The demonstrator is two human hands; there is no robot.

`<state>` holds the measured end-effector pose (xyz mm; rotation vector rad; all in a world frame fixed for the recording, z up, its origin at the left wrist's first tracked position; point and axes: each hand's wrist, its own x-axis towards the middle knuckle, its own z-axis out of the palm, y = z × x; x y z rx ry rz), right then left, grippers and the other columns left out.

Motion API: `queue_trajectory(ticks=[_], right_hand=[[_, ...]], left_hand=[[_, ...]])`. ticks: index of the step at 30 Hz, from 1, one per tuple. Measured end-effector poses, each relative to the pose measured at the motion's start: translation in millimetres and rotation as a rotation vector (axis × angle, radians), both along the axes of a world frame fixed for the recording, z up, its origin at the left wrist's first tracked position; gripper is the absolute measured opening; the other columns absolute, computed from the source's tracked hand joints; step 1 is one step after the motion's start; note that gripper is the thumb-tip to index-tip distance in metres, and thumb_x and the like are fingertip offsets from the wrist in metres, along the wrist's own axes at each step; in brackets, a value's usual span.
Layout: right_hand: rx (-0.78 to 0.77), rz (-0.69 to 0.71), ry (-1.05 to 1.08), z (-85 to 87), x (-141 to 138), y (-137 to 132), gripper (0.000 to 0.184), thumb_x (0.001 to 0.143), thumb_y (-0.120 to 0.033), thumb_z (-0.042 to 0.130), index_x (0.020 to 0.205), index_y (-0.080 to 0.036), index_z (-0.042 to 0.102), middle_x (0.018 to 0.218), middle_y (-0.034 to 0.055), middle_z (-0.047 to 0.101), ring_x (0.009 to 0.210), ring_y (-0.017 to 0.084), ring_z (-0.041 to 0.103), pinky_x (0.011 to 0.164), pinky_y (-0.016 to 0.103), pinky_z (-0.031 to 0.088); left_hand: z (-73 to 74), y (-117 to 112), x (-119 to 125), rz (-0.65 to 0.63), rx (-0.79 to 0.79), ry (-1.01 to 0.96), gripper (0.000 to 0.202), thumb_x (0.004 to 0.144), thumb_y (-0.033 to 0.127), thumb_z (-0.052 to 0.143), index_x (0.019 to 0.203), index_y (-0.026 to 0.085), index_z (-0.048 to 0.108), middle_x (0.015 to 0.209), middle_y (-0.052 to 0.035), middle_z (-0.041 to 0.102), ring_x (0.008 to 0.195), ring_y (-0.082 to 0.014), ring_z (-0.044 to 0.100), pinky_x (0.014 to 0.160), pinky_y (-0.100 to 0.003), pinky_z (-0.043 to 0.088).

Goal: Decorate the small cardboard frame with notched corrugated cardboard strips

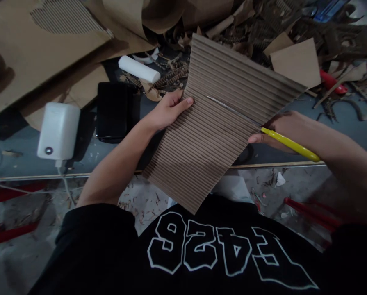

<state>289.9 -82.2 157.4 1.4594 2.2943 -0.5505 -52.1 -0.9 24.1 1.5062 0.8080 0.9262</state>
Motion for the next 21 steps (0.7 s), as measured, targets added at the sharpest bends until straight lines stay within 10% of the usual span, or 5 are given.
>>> queue_trajectory(ticks=[8, 15, 21], right_hand=[[0.008, -0.004, -0.095, -10.0, 1.5, -4.4, 0.090, 0.093, -0.097, -0.005, 0.065, -0.027, 0.046, 0.067, 0.0150, 0.059, 0.074, 0.035, 0.067, 0.071, 0.044, 0.041], [-0.030, -0.020, -0.059, -21.2, 21.9, -5.6, 0.092, 0.085, -0.104, -0.003, 0.061, -0.029, 0.044, 0.065, 0.0123, 0.057, 0.066, 0.030, 0.058, 0.073, 0.047, 0.043], [-0.091, -0.310, -0.005, -19.2, 66.6, -15.1, 0.094, 0.084, -0.111, 0.015, 0.062, -0.027, 0.053, 0.055, 0.0102, 0.056, 0.049, 0.023, 0.053, 0.062, 0.044, 0.044]], left_hand=[[-4.0, 1.3, 5.4, 0.008, 0.013, -0.023, 0.075, 0.082, 0.091, 0.076, 0.097, 0.017, 0.075, 0.093, -0.0060, 0.075, 0.100, -0.0303, 0.082, 0.101, -0.052, 0.069], [-4.4, 5.1, 5.9, 0.029, -0.106, -0.077, 0.051, 0.093, 0.065, 0.084, 0.098, 0.016, 0.071, 0.093, -0.0053, 0.071, 0.125, -0.0373, 0.078, 0.105, -0.053, 0.067], [-19.4, 47.9, -36.9, 0.053, 0.106, -0.079, 0.061, 0.098, 0.082, 0.067, 0.118, 0.024, 0.063, 0.104, 0.0014, 0.080, 0.151, -0.0283, 0.058, 0.130, -0.049, 0.049]])
